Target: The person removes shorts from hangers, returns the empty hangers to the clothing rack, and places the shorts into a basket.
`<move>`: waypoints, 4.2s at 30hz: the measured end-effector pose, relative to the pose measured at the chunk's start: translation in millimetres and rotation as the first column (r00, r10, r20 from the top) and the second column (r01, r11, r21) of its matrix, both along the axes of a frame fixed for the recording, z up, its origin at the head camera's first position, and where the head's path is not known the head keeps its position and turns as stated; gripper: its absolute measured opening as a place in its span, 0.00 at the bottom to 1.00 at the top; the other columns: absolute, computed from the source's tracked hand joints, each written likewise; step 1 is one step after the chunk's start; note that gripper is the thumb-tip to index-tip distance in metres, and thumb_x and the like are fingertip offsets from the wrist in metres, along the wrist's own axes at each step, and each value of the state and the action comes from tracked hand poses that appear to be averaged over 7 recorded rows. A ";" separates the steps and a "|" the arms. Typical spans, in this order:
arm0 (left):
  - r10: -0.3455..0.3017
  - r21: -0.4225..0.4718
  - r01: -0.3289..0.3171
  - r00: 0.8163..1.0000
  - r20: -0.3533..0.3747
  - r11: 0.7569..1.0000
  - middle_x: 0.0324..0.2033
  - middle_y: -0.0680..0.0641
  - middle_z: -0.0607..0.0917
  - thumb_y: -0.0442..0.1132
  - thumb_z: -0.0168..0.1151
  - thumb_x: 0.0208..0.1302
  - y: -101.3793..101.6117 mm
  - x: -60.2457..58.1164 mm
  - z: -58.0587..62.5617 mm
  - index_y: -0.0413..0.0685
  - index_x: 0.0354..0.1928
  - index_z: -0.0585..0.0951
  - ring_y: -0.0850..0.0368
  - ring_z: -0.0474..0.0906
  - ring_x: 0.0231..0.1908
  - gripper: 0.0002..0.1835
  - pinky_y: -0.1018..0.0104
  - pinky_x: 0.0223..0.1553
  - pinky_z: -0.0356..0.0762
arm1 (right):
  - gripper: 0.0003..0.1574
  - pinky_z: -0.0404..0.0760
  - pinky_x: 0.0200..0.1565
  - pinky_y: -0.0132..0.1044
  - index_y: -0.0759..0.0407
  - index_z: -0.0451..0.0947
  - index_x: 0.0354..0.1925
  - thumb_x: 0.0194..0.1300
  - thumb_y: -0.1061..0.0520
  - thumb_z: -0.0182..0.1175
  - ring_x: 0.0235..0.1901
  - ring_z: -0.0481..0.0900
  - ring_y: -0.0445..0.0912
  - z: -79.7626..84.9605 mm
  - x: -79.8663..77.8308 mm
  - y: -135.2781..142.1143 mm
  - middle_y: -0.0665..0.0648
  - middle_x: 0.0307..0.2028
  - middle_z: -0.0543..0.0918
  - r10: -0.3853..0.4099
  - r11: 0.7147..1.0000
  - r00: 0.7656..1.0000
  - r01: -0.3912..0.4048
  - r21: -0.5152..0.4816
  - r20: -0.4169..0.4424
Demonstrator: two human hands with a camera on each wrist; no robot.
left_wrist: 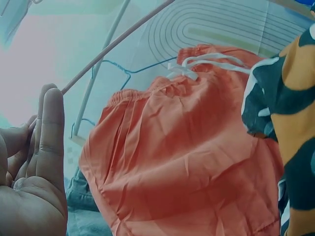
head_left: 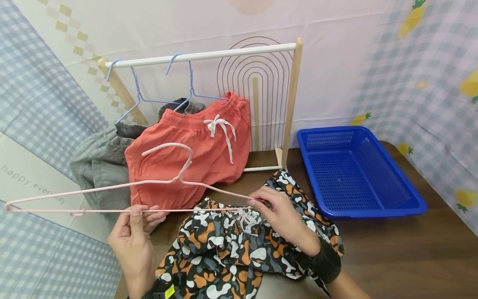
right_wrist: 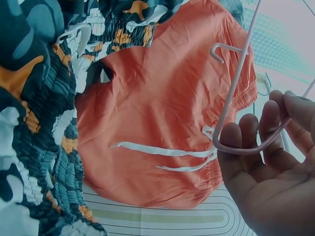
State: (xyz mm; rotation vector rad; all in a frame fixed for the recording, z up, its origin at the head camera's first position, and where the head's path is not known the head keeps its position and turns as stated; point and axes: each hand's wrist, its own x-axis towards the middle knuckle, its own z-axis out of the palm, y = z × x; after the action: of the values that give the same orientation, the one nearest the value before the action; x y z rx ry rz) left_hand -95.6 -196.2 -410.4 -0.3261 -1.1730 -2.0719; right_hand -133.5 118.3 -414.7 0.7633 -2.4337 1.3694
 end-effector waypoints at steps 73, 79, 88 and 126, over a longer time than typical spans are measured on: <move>0.148 0.201 -0.126 0.984 -0.098 0.971 0.35 0.22 0.86 0.32 0.51 0.82 6.3 13.8 32.4 0.09 0.47 0.72 0.39 0.89 0.25 0.20 0.56 0.20 0.85 | 0.25 0.82 0.51 0.32 0.69 0.70 0.70 0.83 0.59 0.54 0.43 0.81 0.45 -30.8 -53.5 34.9 0.64 0.58 0.75 -0.172 0.678 0.885 0.425 -0.600 0.432; 0.207 0.218 -0.178 0.971 -0.120 0.960 0.28 0.25 0.85 0.30 0.55 0.80 18.8 10.5 41.3 0.07 0.43 0.73 0.39 0.88 0.28 0.20 0.56 0.19 0.84 | 0.41 0.79 0.62 0.34 0.68 0.42 0.83 0.83 0.64 0.49 0.61 0.76 0.50 -28.4 -64.1 23.7 0.69 0.75 0.58 -0.005 0.495 0.829 0.487 -0.719 0.559; 0.298 0.256 -0.255 0.943 -0.146 0.932 0.25 0.25 0.84 0.30 0.59 0.78 30.3 8.8 55.5 0.07 0.38 0.73 0.38 0.88 0.24 0.20 0.56 0.20 0.85 | 0.29 0.67 0.74 0.43 0.74 0.49 0.78 0.86 0.65 0.38 0.78 0.63 0.58 -14.8 -81.4 14.3 0.74 0.78 0.58 0.258 0.421 0.793 0.421 -0.803 0.551; 0.258 -0.246 -0.266 0.964 -0.064 0.932 0.40 0.34 0.90 0.39 0.53 0.84 72.2 -96.4 118.6 0.33 0.51 0.86 0.43 0.90 0.37 0.17 0.60 0.32 0.89 | 0.37 0.67 0.75 0.52 0.67 0.46 0.81 0.85 0.58 0.46 0.82 0.48 0.59 1.8 -157.1 -0.3 0.63 0.83 0.47 0.272 0.670 0.717 0.338 -0.661 0.642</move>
State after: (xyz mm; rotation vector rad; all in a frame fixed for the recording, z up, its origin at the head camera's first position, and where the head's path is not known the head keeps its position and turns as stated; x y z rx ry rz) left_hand -192.0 -124.0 -291.8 -0.3013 -1.3856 -1.6847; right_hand -290.6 117.9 -413.0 -0.0829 -1.8607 2.7644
